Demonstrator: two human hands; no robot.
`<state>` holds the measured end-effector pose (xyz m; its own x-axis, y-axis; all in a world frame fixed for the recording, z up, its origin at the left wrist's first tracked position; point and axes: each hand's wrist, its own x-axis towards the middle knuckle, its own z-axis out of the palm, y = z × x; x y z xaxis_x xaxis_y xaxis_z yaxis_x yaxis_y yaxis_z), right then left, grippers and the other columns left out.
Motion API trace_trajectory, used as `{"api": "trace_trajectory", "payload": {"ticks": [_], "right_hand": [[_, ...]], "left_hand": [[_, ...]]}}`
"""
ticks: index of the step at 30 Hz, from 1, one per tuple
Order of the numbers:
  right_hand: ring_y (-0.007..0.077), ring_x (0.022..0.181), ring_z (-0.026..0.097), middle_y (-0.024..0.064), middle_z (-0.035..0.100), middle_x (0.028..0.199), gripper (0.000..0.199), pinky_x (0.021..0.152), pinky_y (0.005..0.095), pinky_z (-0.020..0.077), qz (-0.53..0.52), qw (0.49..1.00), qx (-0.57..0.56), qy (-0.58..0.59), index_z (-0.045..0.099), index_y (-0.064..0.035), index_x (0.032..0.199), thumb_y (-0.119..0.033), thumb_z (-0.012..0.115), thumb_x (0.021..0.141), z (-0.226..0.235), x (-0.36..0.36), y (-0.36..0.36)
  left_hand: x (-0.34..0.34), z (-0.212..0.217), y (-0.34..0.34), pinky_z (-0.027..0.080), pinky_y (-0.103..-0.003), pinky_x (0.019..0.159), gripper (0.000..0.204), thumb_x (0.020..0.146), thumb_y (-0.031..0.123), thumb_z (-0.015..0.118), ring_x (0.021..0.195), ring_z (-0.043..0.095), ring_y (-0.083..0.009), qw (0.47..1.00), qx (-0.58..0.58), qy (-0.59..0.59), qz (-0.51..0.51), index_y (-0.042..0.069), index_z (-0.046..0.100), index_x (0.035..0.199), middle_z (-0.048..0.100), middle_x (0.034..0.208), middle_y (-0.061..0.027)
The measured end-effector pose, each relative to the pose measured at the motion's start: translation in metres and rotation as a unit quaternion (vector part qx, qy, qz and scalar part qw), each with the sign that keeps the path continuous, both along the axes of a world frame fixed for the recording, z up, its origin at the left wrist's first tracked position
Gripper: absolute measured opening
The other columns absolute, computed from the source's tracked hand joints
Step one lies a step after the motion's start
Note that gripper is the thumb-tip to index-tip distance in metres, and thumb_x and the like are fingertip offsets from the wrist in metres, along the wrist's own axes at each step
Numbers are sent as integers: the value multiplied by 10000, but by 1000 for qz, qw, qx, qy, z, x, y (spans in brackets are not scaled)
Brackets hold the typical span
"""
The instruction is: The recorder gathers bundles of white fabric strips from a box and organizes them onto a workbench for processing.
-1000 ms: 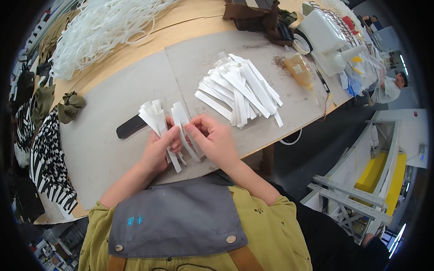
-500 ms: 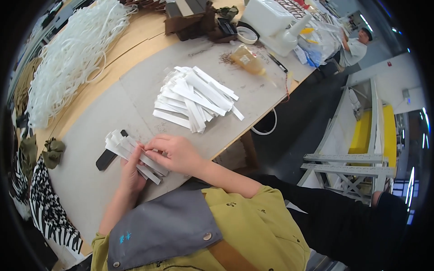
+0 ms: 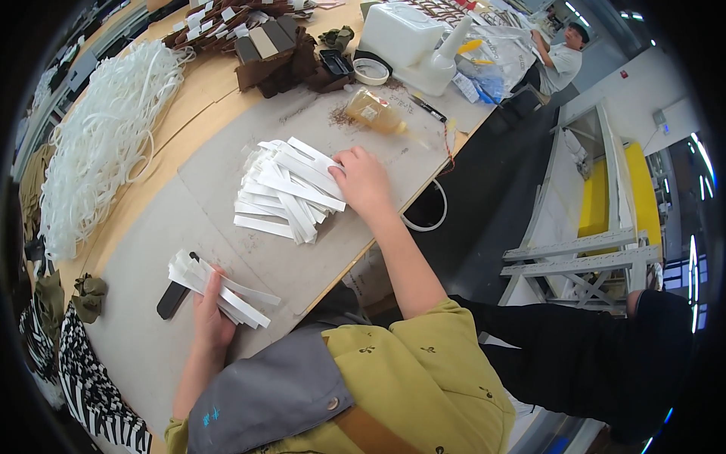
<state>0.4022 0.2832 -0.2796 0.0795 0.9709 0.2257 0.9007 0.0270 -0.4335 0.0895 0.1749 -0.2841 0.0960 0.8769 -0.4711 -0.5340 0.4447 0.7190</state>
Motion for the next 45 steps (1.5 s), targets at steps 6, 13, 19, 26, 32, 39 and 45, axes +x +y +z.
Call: {"api": "trace_trajectory", "payload": {"ticks": [6, 13, 19, 26, 32, 39, 45], "right_hand": [[310, 829, 590, 112, 607, 905, 150, 751, 377, 473, -20, 996, 67, 57, 600, -19, 883, -158, 626, 832, -1, -4, -3], [155, 674, 557, 57, 581, 779, 158, 595, 272, 441, 21, 921, 92, 377, 495, -21, 1021, -136, 529, 918, 43, -40, -30], [49, 556, 365, -33, 450, 697, 198, 539, 190, 372, 106, 680, -157, 708, 483, -36, 1054, -190, 531, 939, 49, -97, -66], [75, 598, 433, -11, 508, 714, 207, 590, 215, 373, 168, 660, -290, 672, 528, -51, 978, -256, 497, 967, 14, -143, -86], [54, 725, 504, -1, 585, 791, 256, 668, 195, 398, 175, 670, -334, 639, 561, -37, 1083, -254, 482, 974, 11, -151, -90], [58, 738, 527, 1, 596, 816, 267, 696, 200, 425, 190, 659, -378, 621, 560, -16, 1109, -231, 471, 978, 11, -152, -92], [62, 763, 533, 9, 589, 891, 275, 725, 213, 428, 145, 694, -323, 627, 544, -13, 1142, -220, 459, 982, 11, -156, -90]], "left_hand": [[2, 4, 1, 482, -280, 604, 184, 926, 241, 568, 670, 554, -125, 1000, 9, -2, 1, 95, 518, 1025, 510, 845, -6], [-3, -2, -1, 488, -324, 703, 164, 944, 243, 526, 784, 556, -153, 991, 49, -122, -13, 89, 494, 988, 506, 826, -11], [0, 4, -1, 475, -314, 720, 143, 971, 251, 470, 740, 508, -138, 987, 24, -153, -38, 114, 449, 935, 440, 757, 14], [-9, -1, -2, 476, -272, 651, 198, 928, 207, 569, 673, 479, -98, 981, 10, -192, -25, 101, 436, 1029, 431, 751, 18], [-9, -4, -3, 450, -259, 632, 180, 927, 221, 575, 637, 472, -85, 987, 16, -160, 10, 72, 499, 992, 484, 717, 8], [-15, -11, -1, 417, -245, 645, 162, 914, 203, 594, 645, 464, -75, 984, 52, -167, 26, 94, 518, 1006, 488, 716, 21], [-7, 7, 1, 437, -263, 699, 155, 928, 232, 573, 742, 500, -112, 990, -13, -131, 57, 108, 524, 1008, 505, 809, -2]]}}
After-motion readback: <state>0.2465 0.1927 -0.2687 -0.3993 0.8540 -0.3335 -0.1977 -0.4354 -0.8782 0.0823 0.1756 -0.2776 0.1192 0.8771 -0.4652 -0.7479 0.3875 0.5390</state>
